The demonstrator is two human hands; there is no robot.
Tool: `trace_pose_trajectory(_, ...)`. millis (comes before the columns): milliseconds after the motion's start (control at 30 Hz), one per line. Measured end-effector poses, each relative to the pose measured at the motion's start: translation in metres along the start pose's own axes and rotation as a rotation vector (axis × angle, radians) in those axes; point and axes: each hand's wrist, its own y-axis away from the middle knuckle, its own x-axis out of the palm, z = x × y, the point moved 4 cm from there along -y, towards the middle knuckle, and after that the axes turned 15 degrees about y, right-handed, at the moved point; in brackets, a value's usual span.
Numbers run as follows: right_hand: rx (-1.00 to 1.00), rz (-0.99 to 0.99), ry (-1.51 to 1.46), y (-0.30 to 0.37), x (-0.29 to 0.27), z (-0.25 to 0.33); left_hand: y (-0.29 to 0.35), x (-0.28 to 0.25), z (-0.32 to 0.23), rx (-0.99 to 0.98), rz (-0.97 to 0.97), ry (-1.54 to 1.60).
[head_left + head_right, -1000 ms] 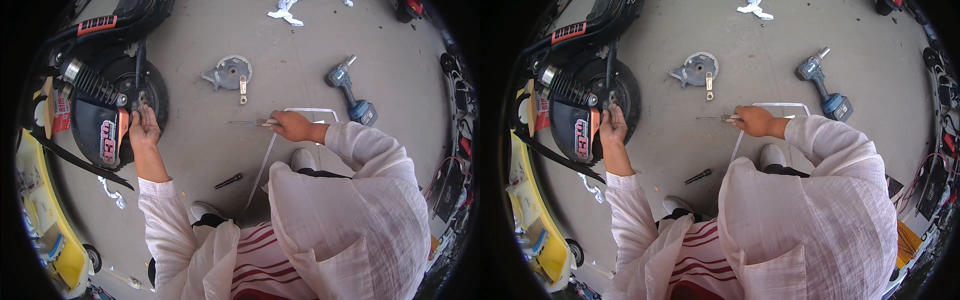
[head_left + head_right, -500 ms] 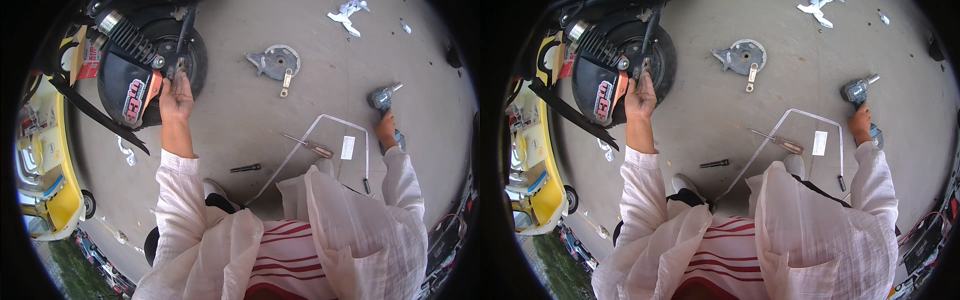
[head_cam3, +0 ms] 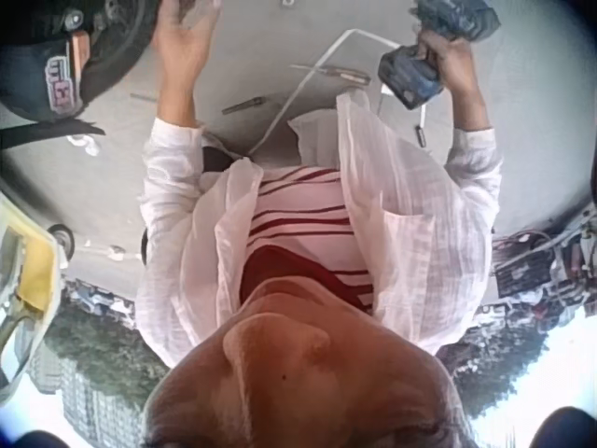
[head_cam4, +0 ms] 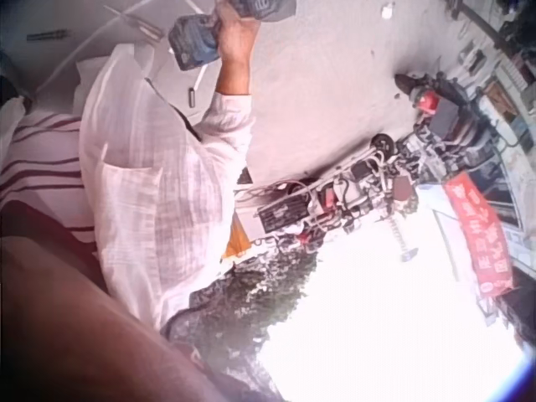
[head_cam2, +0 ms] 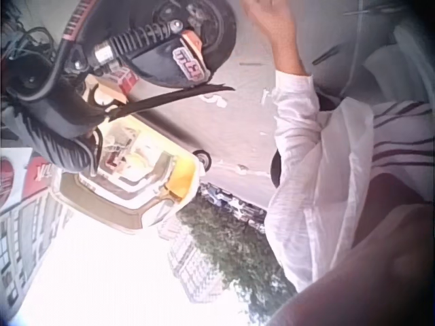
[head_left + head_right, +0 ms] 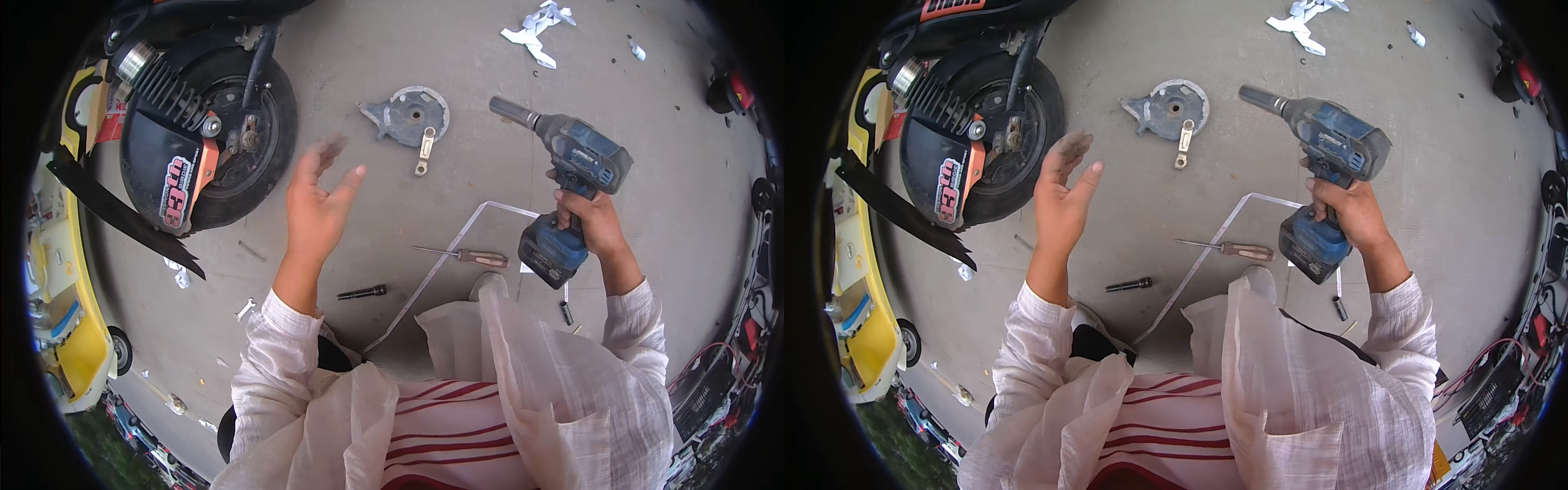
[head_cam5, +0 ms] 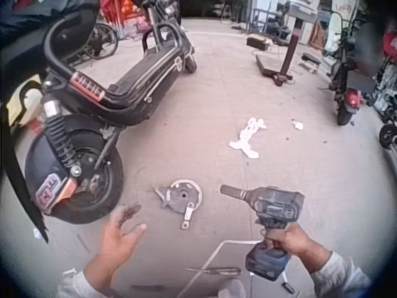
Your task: The person removes the scooter seat, then works on the rear wheel hub area using a screwdriver and an impact driver to tighten bolts. They repeatedly switch between tools and adjust components near the rear shock absorber.
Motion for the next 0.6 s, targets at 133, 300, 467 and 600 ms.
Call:
trace_pose_trajectory(133,-0.191,0.385,0.180,0.002,0.063,0.024,-0.011,0.051,-0.060,0.459,0.265,-0.483)
trace_pose_trajectory(300,-0.354,0.615,0.289,0.007,0.121,0.049,0.016,0.017,-0.022,0.095,0.543,-0.497)
trace_pose_trajectory(467,-0.439,0.706,0.343,0.011,0.126,0.034,0.050,0.012,-0.003,-0.093,0.577,-0.401)
trace_pose_trajectory(600,-0.552,0.788,0.346,0.020,0.127,0.014,0.069,0.012,0.008,-0.329,0.773,-0.197)
